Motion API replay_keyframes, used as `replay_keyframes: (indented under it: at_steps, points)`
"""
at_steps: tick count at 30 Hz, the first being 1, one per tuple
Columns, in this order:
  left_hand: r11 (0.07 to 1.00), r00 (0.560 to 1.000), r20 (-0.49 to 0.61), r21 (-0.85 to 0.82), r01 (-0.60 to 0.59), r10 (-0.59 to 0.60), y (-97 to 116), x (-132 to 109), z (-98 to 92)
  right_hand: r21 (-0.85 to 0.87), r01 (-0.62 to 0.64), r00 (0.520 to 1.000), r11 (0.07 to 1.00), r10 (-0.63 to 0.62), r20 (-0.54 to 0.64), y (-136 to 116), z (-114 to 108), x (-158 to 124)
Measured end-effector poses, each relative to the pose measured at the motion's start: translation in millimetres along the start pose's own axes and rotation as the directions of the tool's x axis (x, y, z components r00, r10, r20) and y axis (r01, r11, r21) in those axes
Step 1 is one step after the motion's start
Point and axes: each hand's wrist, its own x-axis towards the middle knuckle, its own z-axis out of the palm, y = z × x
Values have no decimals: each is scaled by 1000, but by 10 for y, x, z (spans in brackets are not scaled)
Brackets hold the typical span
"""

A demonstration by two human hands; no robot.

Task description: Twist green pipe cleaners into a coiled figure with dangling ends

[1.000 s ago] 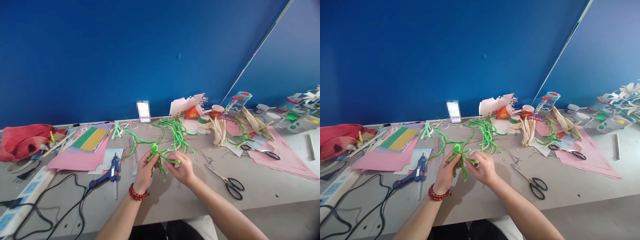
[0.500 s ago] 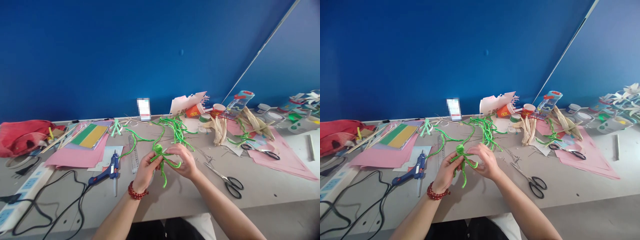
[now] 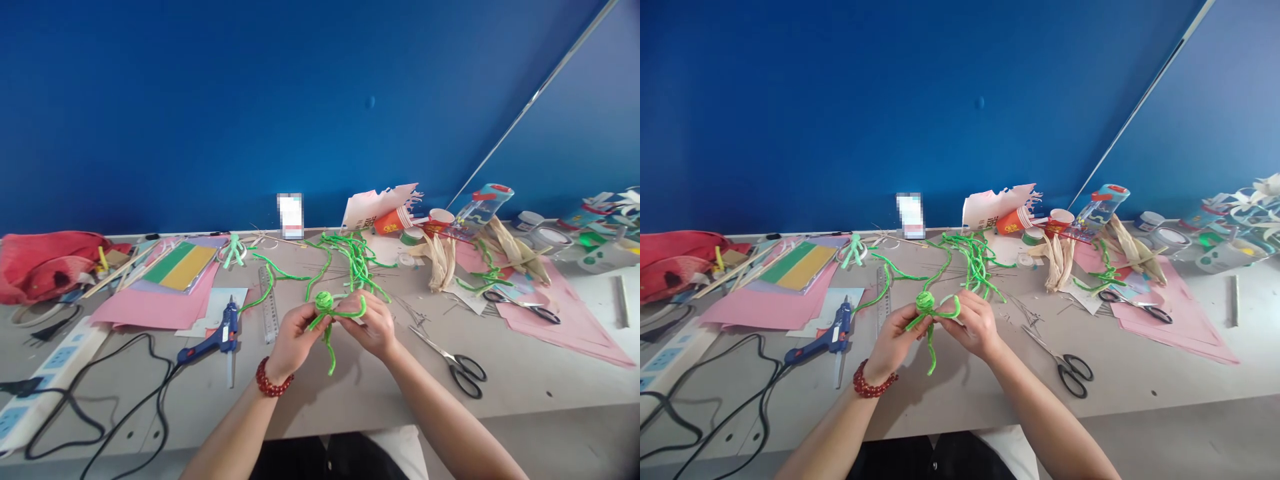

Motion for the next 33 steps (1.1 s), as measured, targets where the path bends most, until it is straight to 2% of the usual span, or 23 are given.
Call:
replay_keyframes:
  at_steps: [3, 7, 11, 14, 17, 20, 23, 24, 26, 28, 29, 30, 31, 32, 33]
  points:
    - [1000, 998, -56, -8, -4, 3, -18, -12, 14, 24, -14, 1000, 1000, 14, 3, -11, 10, 2]
    - [991, 993, -108, -136, 21, -36, -63, -12, 52, 5, -27, 999, 1000, 27, -19, -27, 32, -12]
    - [985, 988, -153, -174, -5, -22, -101, -6, 78, -40, -149, 988, 988, 147, -43, -63, 84, -43]
    - [989, 985, -166, -130, -72, 50, -105, -8, 90, -34, -289, 956, 957, 286, -61, -107, 134, -60]
    - [987, 982, -163, -115, -114, 94, -97, -13, 109, 84, -429, 897, 899, 435, -76, -144, 186, -72]
    - [982, 984, -171, -173, -78, 48, -101, -21, 131, 206, -543, 828, 814, 560, -33, -155, 223, -93]
    - [962, 980, -190, -273, 2, -56, -104, -26, 138, 257, -568, 813, 782, 581, 30, -143, 203, -108]
    - [954, 976, -195, -298, 34, -96, -96, -26, 136, 254, -550, 823, 795, 567, 8, -140, 175, -104]
    - [940, 964, -206, -327, 96, -170, -63, -20, 129, 197, -459, 865, 866, 487, -124, -146, 82, -72]
    - [933, 954, -204, -331, 144, -219, -17, -9, 121, 42, -283, 922, 958, 284, -263, -172, -48, -5]
    - [931, 954, -193, -331, 157, -229, 4, -3, 117, -92, -173, 958, 981, 146, -248, -192, -119, 38]
    - [928, 957, -176, -335, 162, -231, 21, 1, 115, -227, -32, 989, 973, -2, -147, -212, -187, 84]
    - [925, 961, -155, -344, 163, -227, 33, 5, 113, -326, 98, 995, 940, -102, 6, -232, -248, 130]
    - [919, 966, -133, -358, 163, -223, 39, 8, 113, -386, 185, 979, 904, -136, 151, -248, -299, 170]
    - [913, 969, -112, -374, 163, -219, 41, 9, 112, -418, 238, 961, 877, -150, 231, -259, -338, 203]
